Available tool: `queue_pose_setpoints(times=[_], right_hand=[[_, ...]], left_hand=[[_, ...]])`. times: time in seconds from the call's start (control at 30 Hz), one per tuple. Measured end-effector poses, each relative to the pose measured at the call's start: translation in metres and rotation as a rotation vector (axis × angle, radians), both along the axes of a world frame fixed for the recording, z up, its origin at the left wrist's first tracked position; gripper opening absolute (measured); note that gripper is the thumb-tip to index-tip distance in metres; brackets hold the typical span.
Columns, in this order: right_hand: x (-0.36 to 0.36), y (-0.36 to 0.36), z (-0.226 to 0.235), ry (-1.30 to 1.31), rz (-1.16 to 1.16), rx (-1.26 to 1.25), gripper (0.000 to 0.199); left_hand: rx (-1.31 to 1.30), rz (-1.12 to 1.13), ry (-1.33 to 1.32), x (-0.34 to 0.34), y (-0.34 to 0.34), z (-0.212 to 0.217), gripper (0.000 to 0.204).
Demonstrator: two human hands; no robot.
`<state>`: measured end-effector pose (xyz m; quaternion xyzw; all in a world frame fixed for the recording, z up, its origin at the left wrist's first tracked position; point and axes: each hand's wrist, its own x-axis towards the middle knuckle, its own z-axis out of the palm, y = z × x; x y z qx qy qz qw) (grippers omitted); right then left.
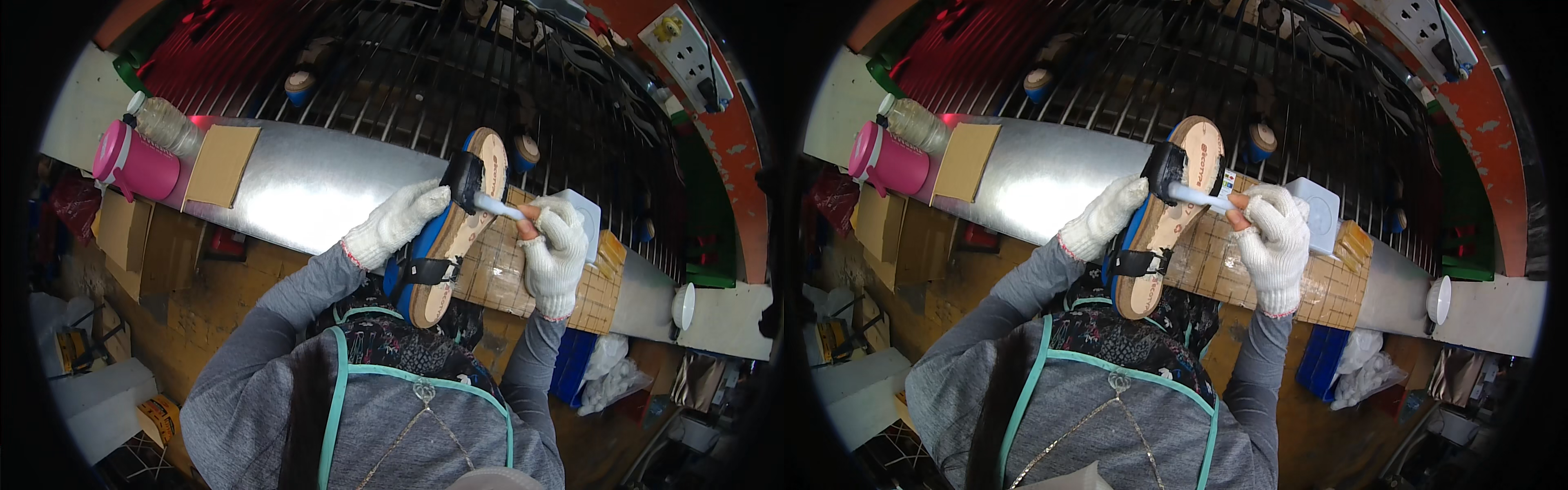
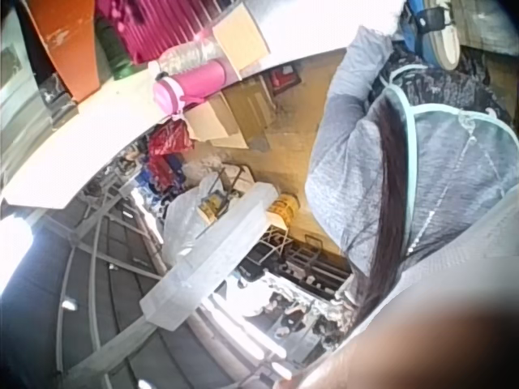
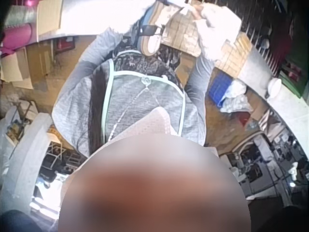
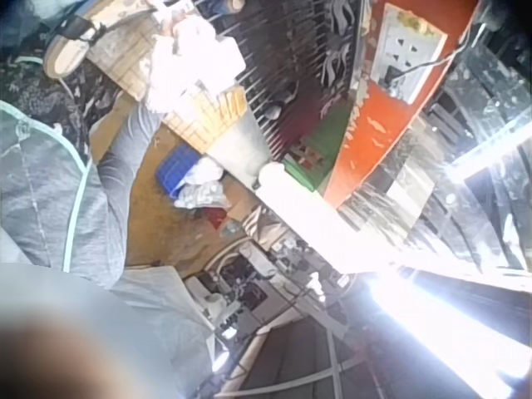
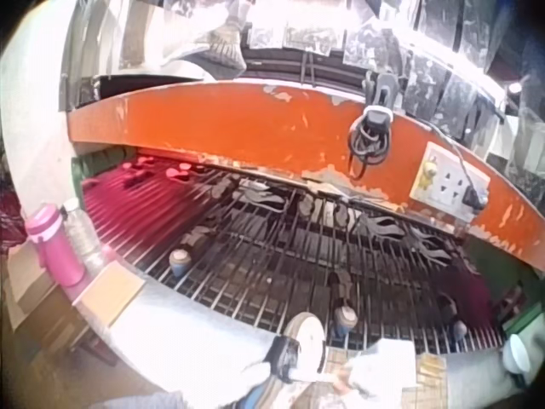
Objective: The person applies glue to the sole and strap junctions of a blue sandal using a small brush. They repeatedly dip the brush into a container and spread the adhesive along the edges, then place the sandal on a metal rack. The person also moves a pink container and a water bottle on the counter.
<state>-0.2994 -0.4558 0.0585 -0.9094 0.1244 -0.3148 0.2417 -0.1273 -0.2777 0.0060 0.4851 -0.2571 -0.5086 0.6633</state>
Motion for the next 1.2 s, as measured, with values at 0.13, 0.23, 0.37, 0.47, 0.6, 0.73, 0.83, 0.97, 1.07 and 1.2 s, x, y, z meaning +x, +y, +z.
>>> queue_pose_setpoints(times=[0.13,0.23,0.37,0.47,0.6,0.73,0.83,0.97,1.07,1.2], right_hand=[[-0.002,-0.002,-0.012,-0.087,0.02,0.205,0.015],[-0.003,0.003,-0.026,-0.111,-0.087,0.27,0.014],[-0.014,0.027,-0.036,0.003,-0.048,0.38,0.017],[-0.017,0.041,-0.038,0.028,-0.07,0.437,0.02],[-0.004,0.047,-0.036,-0.008,-0.177,0.287,0.021],[0.007,0.044,-0.027,-0.046,-0.233,0.011,0.016],[0.011,0.043,-0.021,-0.076,-0.259,-0.134,0.014],[0.014,0.039,-0.019,-0.11,-0.271,-0.219,0.015],[0.014,0.038,-0.025,-0.129,-0.249,-0.186,0.015],[0.007,0.039,-0.031,-0.09,-0.188,-0.087,0.017]], left_hand=[[-0.004,-0.052,0.073,0.002,0.001,0.002,0.075],[-0.009,-0.037,0.224,-0.004,0.002,0.001,0.072],[0.002,0.08,0.127,-0.004,0.003,-0.001,0.072],[0.056,0.073,0.179,0.0,0.005,-0.003,0.07],[-0.044,0.114,0.102,-0.001,0.002,-0.008,0.07],[-0.022,0.124,0.019,0.0,0.003,-0.012,0.07],[-0.042,0.099,0.016,0.002,0.007,-0.012,0.071],[0.002,0.093,0.022,0.005,0.007,-0.01,0.074],[0.011,0.098,0.005,0.007,0.006,-0.009,0.076],[0.038,0.094,-0.007,0.012,0.003,-0.011,0.076]])
